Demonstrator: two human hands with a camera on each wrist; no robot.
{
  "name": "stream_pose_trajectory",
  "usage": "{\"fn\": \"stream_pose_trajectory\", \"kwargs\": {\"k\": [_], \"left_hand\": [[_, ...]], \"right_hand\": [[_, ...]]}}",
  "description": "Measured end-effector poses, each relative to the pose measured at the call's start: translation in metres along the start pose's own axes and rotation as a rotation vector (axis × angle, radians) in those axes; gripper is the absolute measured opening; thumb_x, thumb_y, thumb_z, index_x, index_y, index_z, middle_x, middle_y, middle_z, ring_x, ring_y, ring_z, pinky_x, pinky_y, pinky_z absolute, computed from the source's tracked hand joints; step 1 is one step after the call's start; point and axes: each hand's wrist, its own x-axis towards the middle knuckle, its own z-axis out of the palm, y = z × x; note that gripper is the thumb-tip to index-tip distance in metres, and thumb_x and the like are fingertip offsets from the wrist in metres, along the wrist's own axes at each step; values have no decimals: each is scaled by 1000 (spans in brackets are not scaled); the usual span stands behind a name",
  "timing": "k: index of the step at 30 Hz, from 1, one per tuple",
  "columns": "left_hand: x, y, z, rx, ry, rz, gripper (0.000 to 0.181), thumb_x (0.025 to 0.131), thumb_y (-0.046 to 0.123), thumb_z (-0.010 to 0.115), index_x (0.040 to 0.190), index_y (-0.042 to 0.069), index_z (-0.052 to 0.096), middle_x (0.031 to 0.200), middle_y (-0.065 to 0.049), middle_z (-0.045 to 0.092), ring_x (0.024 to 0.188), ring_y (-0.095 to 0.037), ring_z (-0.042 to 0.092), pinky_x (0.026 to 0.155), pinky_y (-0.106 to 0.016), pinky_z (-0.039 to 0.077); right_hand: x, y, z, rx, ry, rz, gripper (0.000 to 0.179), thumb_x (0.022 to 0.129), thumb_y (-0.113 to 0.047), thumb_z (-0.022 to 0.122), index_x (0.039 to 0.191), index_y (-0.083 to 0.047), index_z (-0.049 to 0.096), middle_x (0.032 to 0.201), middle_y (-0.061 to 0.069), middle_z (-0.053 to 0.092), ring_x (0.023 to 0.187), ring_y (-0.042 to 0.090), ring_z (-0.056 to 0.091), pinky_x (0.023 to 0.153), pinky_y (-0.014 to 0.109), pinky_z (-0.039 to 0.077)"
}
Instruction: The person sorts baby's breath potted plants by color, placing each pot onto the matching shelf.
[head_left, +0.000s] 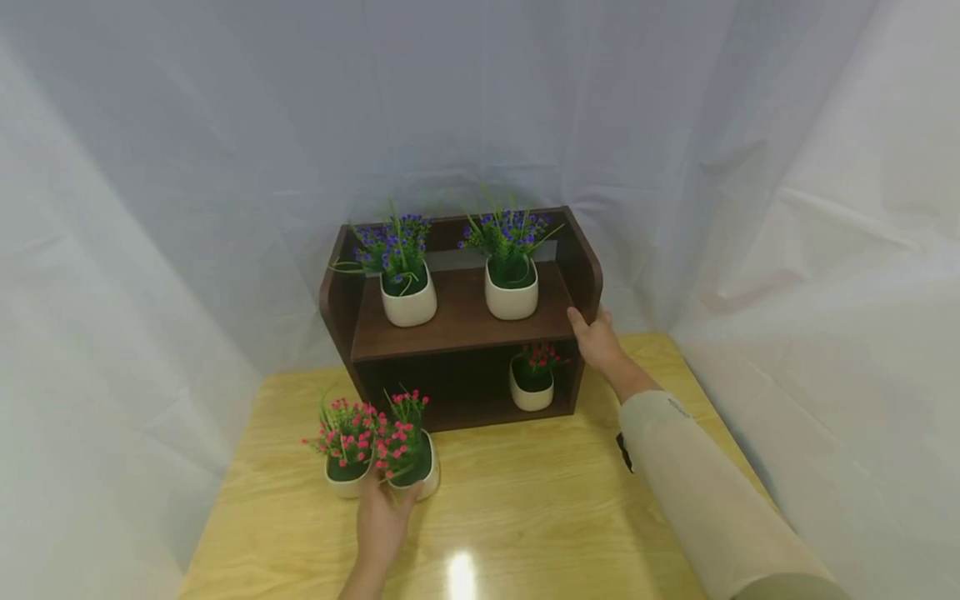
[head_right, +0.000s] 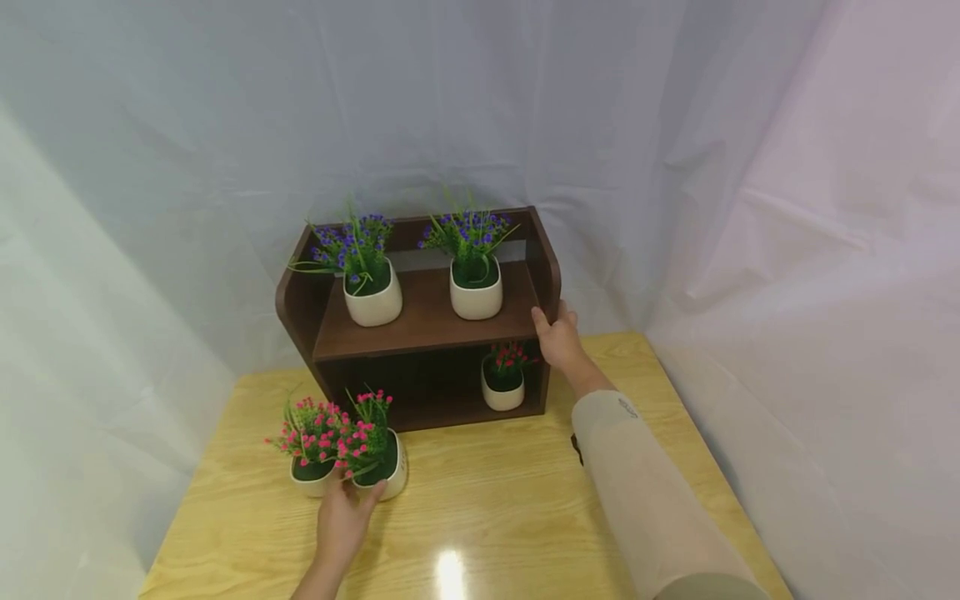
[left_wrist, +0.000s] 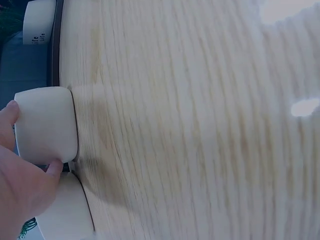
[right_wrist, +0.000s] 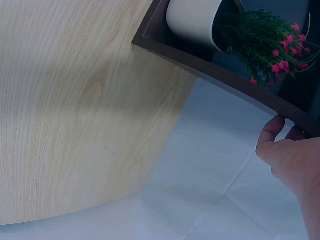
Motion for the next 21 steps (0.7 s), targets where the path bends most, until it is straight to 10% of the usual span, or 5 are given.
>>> {"fn": "stream_pose_trajectory", "kwargs": {"k": [13,21], "left_hand": [[9,-17,5,20,3,43,80,86,48,90,142,0,61,116,-33,76,94,-48,77,74,-58,66],[9,4,-5,60,-108,-122,72,88,31,92,143,-2,61,85,-10,68,73,-12,59,61,-25,49]], "right_hand": [[1,-2,0,22,9,8,80,115,-52,41,175,-14,4,166,32,23,159,56,30,136,62,26],[0,-2,0,28,7,6,79,116,-50,41,175,-14,4,166,32,23,160,55,29,138,60,23]]}}
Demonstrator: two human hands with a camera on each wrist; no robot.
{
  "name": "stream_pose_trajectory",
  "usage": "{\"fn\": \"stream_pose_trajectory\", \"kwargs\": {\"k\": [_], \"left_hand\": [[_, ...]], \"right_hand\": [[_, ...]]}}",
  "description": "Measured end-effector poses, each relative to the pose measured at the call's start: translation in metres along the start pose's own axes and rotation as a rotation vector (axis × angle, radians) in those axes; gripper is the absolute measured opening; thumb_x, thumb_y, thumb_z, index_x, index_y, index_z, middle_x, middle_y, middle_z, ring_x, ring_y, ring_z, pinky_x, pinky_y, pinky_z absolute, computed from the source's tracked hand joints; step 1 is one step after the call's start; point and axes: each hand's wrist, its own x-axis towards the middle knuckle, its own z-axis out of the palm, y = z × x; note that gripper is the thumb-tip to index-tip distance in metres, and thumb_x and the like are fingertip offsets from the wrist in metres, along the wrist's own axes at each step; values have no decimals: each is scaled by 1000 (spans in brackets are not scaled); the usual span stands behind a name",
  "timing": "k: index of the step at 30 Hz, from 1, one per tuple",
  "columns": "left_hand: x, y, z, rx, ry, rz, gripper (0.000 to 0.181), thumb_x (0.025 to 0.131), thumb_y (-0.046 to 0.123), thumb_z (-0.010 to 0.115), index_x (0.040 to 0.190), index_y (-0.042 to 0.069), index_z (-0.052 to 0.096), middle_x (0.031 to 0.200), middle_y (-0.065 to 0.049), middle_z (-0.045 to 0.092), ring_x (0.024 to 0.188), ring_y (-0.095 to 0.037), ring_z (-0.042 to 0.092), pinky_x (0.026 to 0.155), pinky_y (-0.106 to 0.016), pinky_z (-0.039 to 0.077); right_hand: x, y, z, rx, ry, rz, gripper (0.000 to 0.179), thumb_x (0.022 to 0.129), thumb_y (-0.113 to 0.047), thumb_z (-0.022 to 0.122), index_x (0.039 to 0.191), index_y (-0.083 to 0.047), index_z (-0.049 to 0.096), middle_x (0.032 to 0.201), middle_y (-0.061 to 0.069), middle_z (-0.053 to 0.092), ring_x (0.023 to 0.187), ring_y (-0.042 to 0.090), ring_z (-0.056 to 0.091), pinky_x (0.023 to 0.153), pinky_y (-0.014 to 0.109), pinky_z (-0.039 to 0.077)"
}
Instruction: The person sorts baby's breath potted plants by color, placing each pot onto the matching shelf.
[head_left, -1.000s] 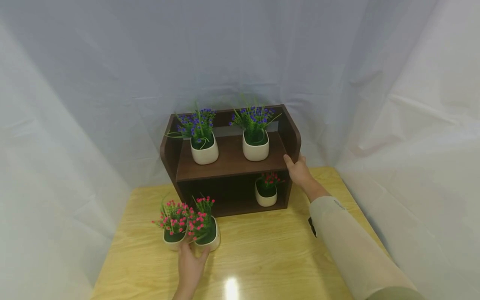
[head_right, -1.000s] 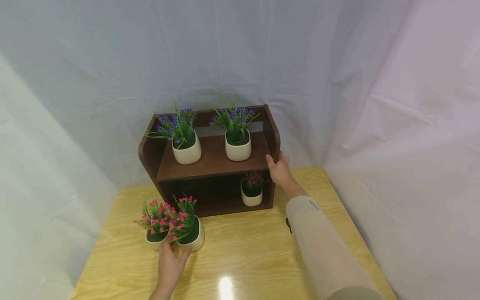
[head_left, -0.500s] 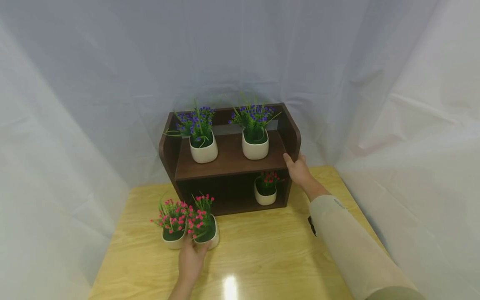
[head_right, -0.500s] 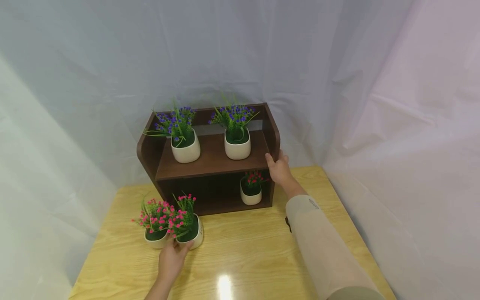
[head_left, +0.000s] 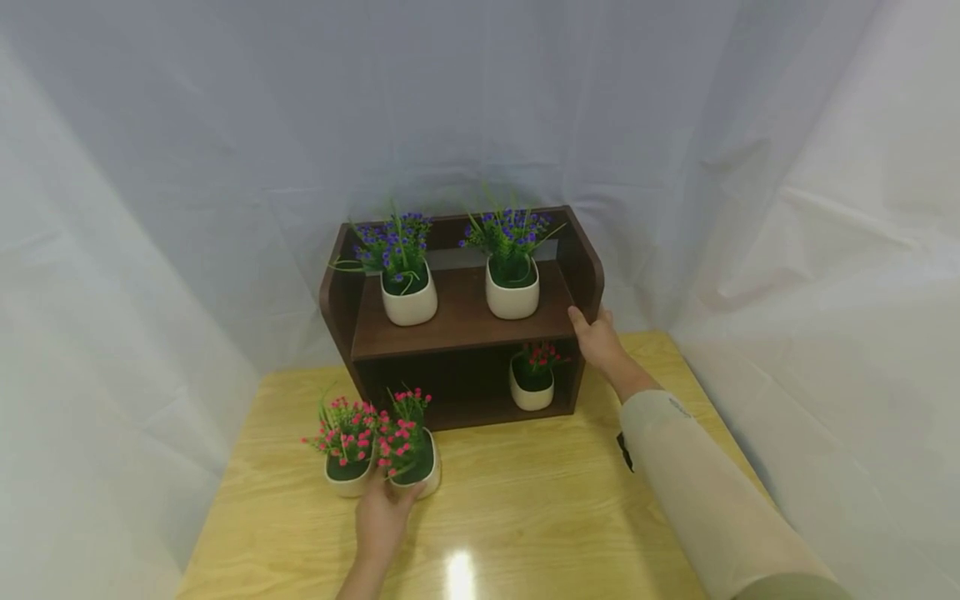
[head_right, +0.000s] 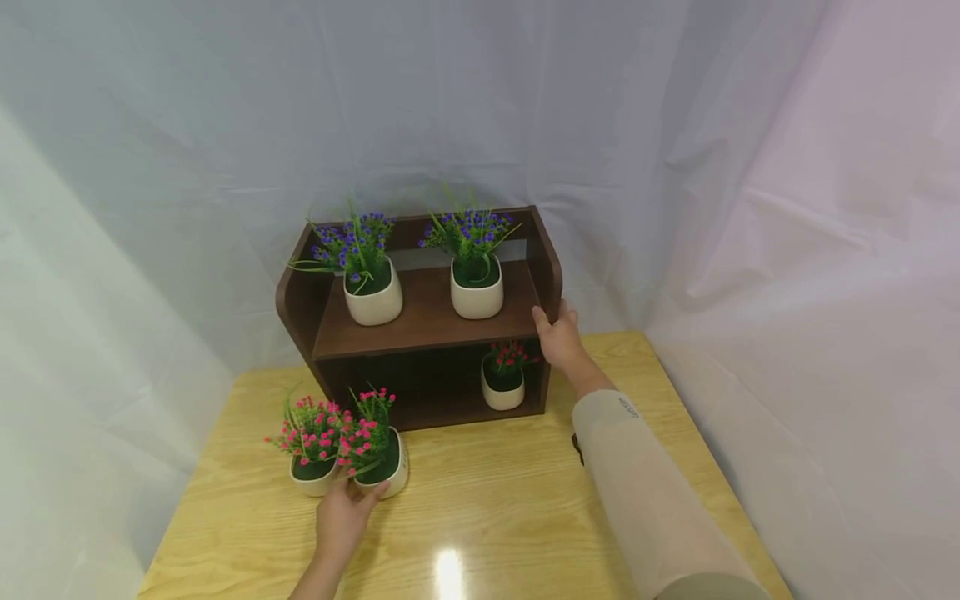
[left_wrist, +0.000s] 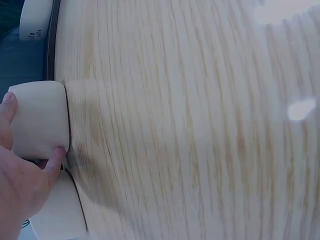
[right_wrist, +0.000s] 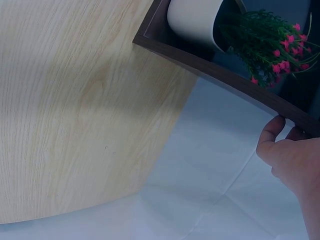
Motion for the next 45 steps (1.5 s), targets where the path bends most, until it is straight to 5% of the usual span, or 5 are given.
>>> {"fn": "stream_pose_trajectory", "kwargs": {"k": [11,17,29,38,45], "left_hand": [[-2,14,8,-48,36,55,78,87,27,92,147,-8,55,130,-37,70,100,-41,80,81,-44,69],[3,26,14,-46,34,32,82,88,29,92,149,-9,54,100,-22,74,84,-27,74,70,-32,63],[18,50,38,-86,60,97,89,84,33,93,152,-8,53,100,-18,72,71,-12,62,60,-29,55],[29,65,53,-105,30,85,83,85,25,94,152,-4,54,111,-21,72,76,-21,67,66,-29,56],[38,63,69,-104,39,114,81,84,23,94,149,-6,56,143,-30,67,128,-49,69,112,-62,56]], "right_hand": [[1,0,0,-3,13,5,79,116,-50,41,175,-14,4,166,31,24,161,54,29,137,61,24],[-1,-1,-1,9,16,5,80,116,-48,42,176,-14,1,167,31,23,162,54,28,138,60,23],[1,1,-1,-20,16,14,81,115,-52,41,176,-15,2,168,31,24,161,54,29,137,60,25],[0,0,-1,-1,-15,35,85,115,-56,40,176,-16,-3,172,28,20,164,52,25,138,60,22],[1,1,-1,5,-6,32,85,115,-54,42,175,-15,-3,173,28,19,165,51,23,139,59,21]]}}
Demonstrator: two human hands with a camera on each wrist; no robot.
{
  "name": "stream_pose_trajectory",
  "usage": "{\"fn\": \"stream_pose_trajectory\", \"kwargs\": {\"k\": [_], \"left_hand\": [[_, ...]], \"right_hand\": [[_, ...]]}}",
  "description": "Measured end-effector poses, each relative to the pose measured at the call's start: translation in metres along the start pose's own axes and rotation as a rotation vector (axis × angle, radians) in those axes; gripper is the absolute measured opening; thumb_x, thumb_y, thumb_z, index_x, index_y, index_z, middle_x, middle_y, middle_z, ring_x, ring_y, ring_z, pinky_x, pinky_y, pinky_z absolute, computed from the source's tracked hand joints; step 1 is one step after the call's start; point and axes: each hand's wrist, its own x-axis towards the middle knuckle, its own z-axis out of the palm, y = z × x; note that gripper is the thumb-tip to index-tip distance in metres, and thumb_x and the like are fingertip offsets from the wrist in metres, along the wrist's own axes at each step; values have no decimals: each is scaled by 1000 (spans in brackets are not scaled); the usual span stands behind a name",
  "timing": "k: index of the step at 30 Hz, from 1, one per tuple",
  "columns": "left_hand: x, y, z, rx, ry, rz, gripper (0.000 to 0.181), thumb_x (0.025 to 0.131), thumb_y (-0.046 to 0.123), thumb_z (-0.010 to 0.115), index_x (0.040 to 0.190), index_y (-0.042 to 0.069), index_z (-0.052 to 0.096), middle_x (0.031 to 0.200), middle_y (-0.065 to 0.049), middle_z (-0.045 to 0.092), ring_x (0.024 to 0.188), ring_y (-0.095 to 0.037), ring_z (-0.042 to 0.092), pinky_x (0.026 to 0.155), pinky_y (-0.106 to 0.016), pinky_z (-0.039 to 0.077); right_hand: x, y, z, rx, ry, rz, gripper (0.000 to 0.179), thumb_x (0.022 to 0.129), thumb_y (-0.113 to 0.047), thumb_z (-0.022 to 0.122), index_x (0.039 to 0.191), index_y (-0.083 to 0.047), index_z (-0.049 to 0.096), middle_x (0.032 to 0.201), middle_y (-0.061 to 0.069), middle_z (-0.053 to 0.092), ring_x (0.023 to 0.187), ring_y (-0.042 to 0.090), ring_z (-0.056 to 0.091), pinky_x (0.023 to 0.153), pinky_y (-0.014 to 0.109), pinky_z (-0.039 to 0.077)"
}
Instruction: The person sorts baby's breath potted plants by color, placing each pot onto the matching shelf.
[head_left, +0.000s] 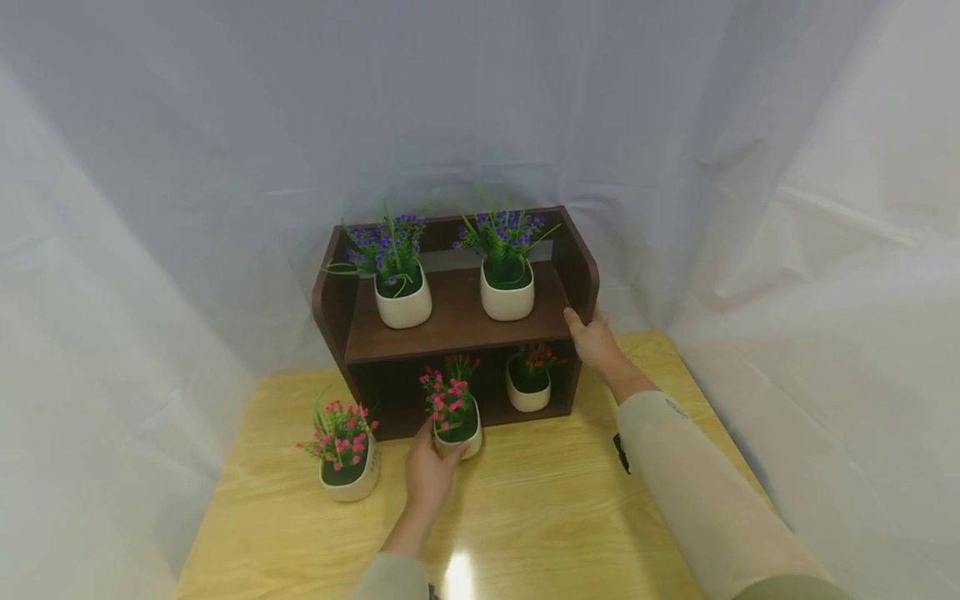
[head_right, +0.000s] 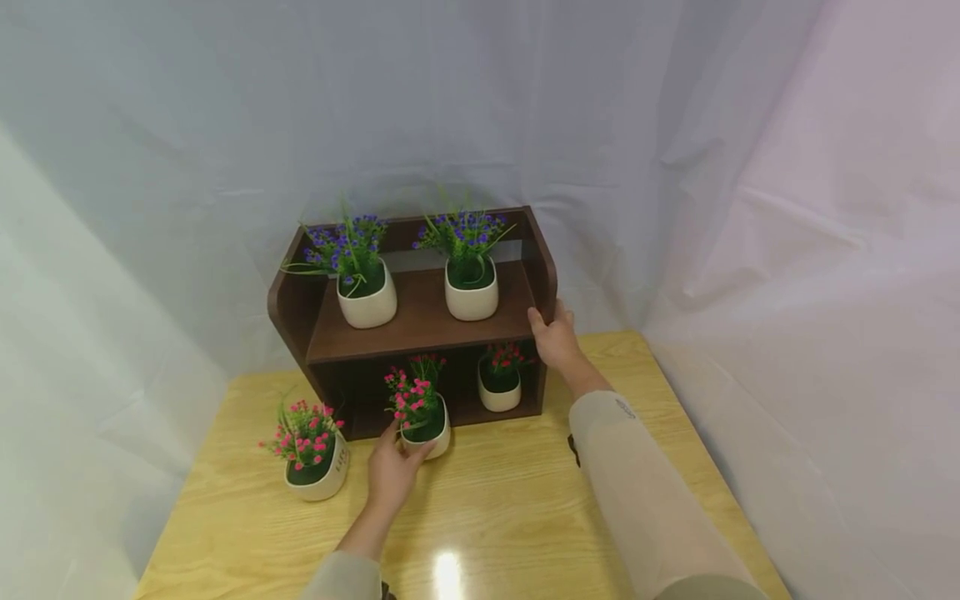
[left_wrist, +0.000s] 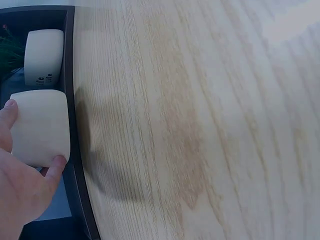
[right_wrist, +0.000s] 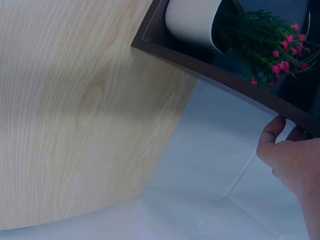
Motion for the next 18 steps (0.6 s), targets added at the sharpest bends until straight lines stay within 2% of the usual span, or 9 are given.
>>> {"fn": "stream_pose_trajectory", "kwargs": {"k": [2,7,8,11,14,15,18], "left_hand": [[3,0,3,-5,-11,-1,81,85,23,94,150,-7,56,147,-31,65,136,-51,64,116,-64,53],[9,0,10,-13,-4,0,80,85,23,94,149,-6,56,145,-32,65,135,-52,63,116,-66,52],[11,-5,13,-13,17,21,79,86,27,93,148,-5,58,143,-31,67,133,-50,65,114,-64,54],[16,-8,17,-21,31,55,80,85,31,94,146,-6,59,139,-33,67,130,-53,65,112,-67,53],[27,-31,30,1,34,84,84,84,44,94,146,-2,60,139,-29,70,128,-50,68,109,-65,55],[32,-36,33,11,15,69,84,82,43,95,146,0,61,139,-28,70,129,-50,67,110,-67,55],[45,-61,51,31,5,63,83,80,46,96,145,6,64,139,-23,72,130,-44,69,111,-62,57]], "right_hand": [[1,0,0,1,10,-4,84,115,-53,42,176,-14,-1,172,29,21,164,52,25,139,58,22],[1,1,0,-2,23,-11,82,115,-52,42,176,-14,2,169,31,23,162,53,28,138,59,23],[1,1,0,-1,24,-8,82,115,-52,43,176,-15,2,169,30,23,162,53,28,138,59,23],[1,0,0,13,24,0,81,115,-52,44,176,-16,4,169,30,24,162,53,28,138,60,23],[0,-2,1,20,37,-4,78,115,-50,47,175,-16,12,167,31,27,161,53,29,137,61,24],[0,-3,1,21,39,-7,77,115,-49,47,175,-16,14,167,32,28,161,53,30,137,61,24],[1,-1,0,34,54,-29,73,114,-46,50,173,-13,21,168,32,30,162,52,31,138,59,24]]}}
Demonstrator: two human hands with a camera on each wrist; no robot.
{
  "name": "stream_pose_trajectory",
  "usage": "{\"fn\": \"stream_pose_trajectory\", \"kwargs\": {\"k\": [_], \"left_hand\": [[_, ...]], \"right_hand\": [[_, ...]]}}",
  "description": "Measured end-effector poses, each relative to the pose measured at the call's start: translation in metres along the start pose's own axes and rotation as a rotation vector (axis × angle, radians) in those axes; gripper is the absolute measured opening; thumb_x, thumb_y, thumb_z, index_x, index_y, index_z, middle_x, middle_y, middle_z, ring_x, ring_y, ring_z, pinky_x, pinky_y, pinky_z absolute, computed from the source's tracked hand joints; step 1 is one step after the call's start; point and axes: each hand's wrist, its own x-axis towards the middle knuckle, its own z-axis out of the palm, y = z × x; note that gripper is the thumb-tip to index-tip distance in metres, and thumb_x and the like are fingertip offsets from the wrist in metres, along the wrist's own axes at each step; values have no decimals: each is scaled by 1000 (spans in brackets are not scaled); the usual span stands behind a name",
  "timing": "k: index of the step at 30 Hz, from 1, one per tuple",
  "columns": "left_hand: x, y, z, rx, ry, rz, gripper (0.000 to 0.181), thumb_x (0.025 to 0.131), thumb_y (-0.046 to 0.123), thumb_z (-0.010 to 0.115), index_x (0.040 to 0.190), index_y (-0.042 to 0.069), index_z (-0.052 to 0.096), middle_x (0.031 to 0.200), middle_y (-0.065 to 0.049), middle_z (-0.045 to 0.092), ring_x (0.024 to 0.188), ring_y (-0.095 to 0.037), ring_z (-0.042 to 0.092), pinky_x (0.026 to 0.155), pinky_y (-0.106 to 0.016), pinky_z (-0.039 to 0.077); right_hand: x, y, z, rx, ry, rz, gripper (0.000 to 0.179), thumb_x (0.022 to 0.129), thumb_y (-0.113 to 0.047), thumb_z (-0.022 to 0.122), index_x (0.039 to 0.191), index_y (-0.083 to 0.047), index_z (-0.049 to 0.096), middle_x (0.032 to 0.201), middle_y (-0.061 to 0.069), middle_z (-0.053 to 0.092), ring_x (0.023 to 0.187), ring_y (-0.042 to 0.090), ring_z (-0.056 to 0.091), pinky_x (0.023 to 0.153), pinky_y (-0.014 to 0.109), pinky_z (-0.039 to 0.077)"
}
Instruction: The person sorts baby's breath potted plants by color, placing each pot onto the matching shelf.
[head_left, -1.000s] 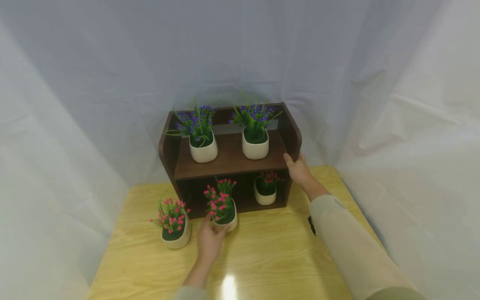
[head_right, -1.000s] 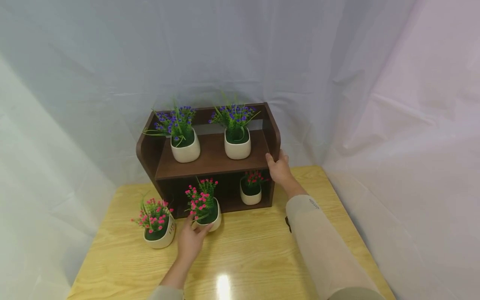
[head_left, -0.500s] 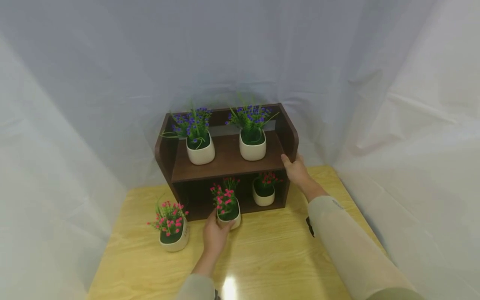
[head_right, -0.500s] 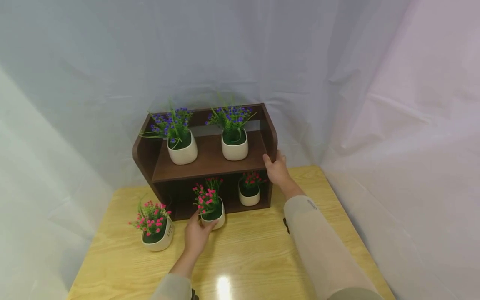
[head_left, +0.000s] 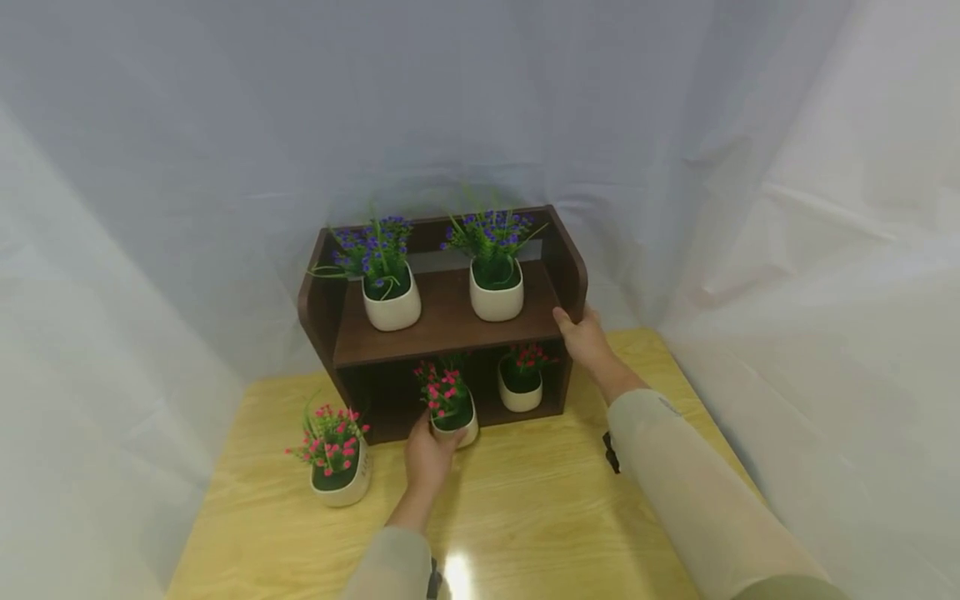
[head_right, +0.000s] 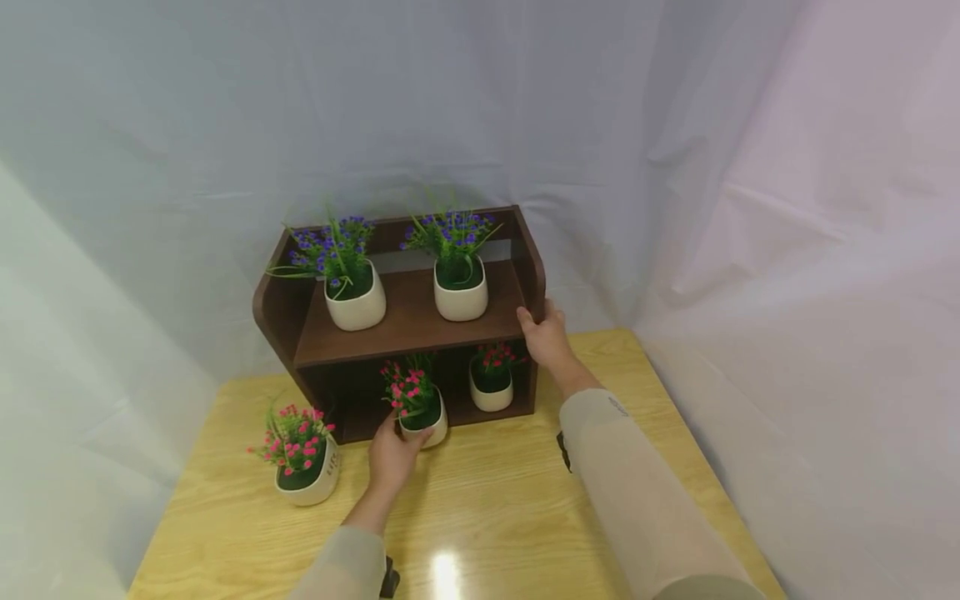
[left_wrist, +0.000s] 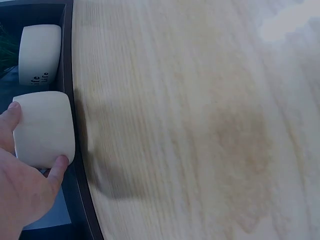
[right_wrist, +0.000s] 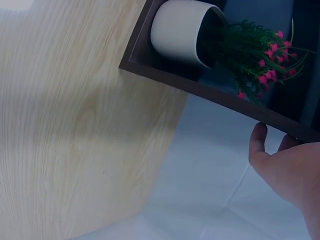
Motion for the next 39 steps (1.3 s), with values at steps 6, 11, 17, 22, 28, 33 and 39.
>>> {"fn": "stream_pose_trajectory", "kwargs": {"k": [6,11,17,22,28,33,39], "left_hand": [[13,-3,9,30,-14,-37,82,78,45,97,142,4,66,133,-24,75,125,-46,71,108,-62,58],[21,-1,14,79,9,-47,85,77,48,97,141,1,65,128,-27,76,119,-49,73,104,-64,59],[27,3,15,111,9,-51,81,76,49,96,135,2,67,121,-25,78,114,-48,74,100,-63,61],[33,4,16,122,-11,-40,79,77,50,96,132,2,68,118,-25,78,113,-48,74,98,-63,61],[44,4,18,150,-49,-33,78,78,53,95,130,2,67,118,-26,79,112,-50,75,96,-63,62],[51,8,21,179,-63,-43,79,78,52,95,131,1,66,116,-28,79,110,-52,75,93,-65,62],[52,20,22,180,-76,-74,78,80,48,94,133,0,64,119,-29,78,113,-52,74,97,-64,62]], "right_hand": [[3,5,1,49,18,-65,64,115,-37,53,167,-7,33,169,27,43,162,44,37,138,55,27],[3,5,3,76,23,-86,60,115,-34,54,164,-5,37,166,26,48,160,43,40,137,53,29],[5,7,4,77,20,-101,58,115,-34,54,163,-5,38,164,26,49,160,42,42,137,53,30],[6,8,5,65,24,-113,59,115,-35,54,163,-5,38,164,27,49,159,43,42,136,54,31],[7,9,6,53,29,-107,58,114,-36,54,162,-6,39,163,28,46,159,45,42,136,55,32],[6,10,5,51,29,-94,59,115,-37,53,162,-7,38,163,31,41,158,47,41,135,57,32],[5,8,4,55,31,-110,57,115,-35,53,161,-4,39,162,30,44,157,46,43,135,56,33]]}}
